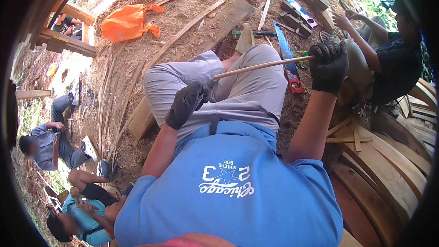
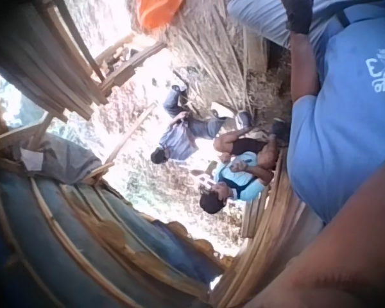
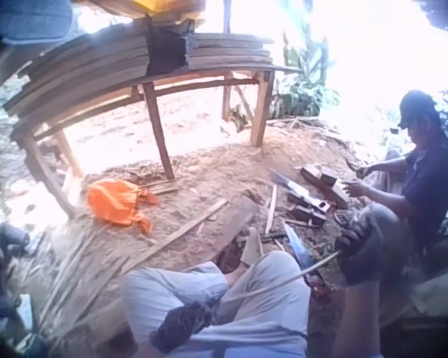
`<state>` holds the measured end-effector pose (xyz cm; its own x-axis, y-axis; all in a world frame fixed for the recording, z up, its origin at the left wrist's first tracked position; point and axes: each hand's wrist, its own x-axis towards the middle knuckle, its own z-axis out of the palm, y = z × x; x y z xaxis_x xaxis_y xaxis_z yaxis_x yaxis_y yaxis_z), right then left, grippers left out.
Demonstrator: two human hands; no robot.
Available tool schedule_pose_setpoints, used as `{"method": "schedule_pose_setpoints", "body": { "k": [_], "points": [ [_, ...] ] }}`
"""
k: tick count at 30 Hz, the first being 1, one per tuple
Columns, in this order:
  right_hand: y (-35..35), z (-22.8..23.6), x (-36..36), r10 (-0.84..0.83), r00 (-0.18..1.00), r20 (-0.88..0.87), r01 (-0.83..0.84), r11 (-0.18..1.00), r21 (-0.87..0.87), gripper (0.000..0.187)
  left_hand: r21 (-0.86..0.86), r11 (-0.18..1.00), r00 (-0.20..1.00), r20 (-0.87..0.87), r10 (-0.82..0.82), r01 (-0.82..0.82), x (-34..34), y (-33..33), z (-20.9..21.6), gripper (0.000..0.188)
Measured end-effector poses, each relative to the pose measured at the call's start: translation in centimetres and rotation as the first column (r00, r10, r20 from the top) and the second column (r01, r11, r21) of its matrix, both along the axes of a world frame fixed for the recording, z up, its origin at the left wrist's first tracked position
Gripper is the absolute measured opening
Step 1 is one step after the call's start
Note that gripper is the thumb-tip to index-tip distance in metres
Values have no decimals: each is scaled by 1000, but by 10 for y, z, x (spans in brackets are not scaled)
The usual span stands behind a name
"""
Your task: The person sits on the ground and uses a knife to sharpen a thin wooden stick. They hold the stick with one hand and scrape the blade along its length to create a point, repeating the motion on different sides of the stick.
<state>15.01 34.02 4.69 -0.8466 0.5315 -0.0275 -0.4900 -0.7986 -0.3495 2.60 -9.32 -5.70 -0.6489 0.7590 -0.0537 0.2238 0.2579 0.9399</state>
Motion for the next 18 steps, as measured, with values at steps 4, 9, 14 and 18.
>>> {"method": "schedule_pose_setpoints", "body": {
  "k": [4,9,14,18],
  "points": [
    [-12,5,8,-7,1000,-28,6,999,-36,45,100,995,1000,-10,10,-9,16,8,34,30],
    [-33,9,12,40,995,-92,-45,998,-45,50,50,996,985,163,64,-73,35,5,91,35],
    [-54,10,12,60,982,-180,-66,997,-30,52,108,993,983,179,23,-43,46,2,110,33],
    [-70,17,16,39,968,-247,-30,999,39,52,280,956,982,184,38,-90,50,1,95,29]
  ]
}}
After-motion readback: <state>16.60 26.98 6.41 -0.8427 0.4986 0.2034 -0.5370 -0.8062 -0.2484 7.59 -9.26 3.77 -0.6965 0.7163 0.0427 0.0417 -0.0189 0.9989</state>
